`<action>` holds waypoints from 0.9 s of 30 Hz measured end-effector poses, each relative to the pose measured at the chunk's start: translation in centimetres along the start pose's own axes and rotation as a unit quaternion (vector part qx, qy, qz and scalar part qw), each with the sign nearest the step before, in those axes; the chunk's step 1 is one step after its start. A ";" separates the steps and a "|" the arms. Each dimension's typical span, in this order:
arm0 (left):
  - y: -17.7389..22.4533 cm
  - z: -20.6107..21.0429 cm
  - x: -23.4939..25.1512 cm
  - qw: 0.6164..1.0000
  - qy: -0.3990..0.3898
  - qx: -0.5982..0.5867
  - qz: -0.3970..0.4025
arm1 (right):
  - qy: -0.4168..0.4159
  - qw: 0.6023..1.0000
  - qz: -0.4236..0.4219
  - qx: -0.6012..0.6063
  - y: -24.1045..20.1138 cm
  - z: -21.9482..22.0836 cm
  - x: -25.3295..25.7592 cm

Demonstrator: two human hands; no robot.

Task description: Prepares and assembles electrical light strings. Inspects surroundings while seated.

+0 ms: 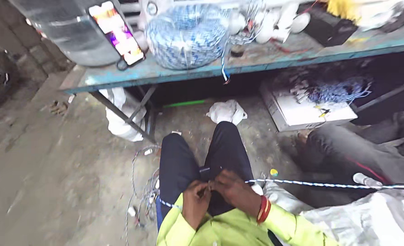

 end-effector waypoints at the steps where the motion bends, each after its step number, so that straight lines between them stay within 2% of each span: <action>1: -0.1 0.1 -0.1 1.000 -0.001 0.002 -0.004 | -0.002 1.000 -0.008 -0.007 -0.2 0.0 0.0; 5: 0.6 0.6 -0.4 0.999 -0.031 0.016 -0.038 | 0.031 0.996 -0.055 -0.068 -0.9 0.1 0.0; 8: 1.2 0.5 -0.1 0.999 -0.025 0.020 -0.039 | 0.073 0.991 -0.063 -0.090 -1.0 -0.6 0.3; 10: 1.5 0.4 0.4 0.999 -0.016 0.034 -0.017 | 0.100 0.991 -0.053 -0.070 -0.6 -1.2 0.6; 13: 1.4 0.6 1.1 0.998 -0.022 0.060 0.010 | 0.086 0.996 0.002 0.002 0.7 -1.2 0.9; 15: 1.4 0.8 1.0 0.997 -0.020 0.071 0.020 | 0.060 0.993 0.057 0.081 1.4 -0.8 1.0; 17: 2.1 0.8 0.8 0.993 0.008 0.095 0.065 | 0.012 0.980 0.112 0.164 2.1 -0.5 1.3; 19: 3.2 0.5 0.6 0.981 0.057 0.130 0.135 | -0.055 0.960 0.154 0.228 2.9 -0.4 1.8; 21: 3.7 0.2 0.7 0.975 0.085 0.131 0.158 | -0.129 0.937 0.183 0.269 3.7 0.0 2.4; 24: 3.0 -0.3 2.1 0.992 0.078 0.046 0.091 | -0.204 0.915 0.193 0.291 4.6 0.1 3.3; 27: 3.2 -0.2 3.3 0.992 0.078 -0.098 0.026 | -0.237 0.891 0.217 0.320 5.2 -1.3 4.0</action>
Point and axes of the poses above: each hand's wrist, its own x-axis towards the middle knuckle, its own z-axis out of the palm, y = z × x, the point moved 9 cm from there along x, towards the middle knuckle, and after that the axes turned 14 degrees about -x, right-handed, at the moved point
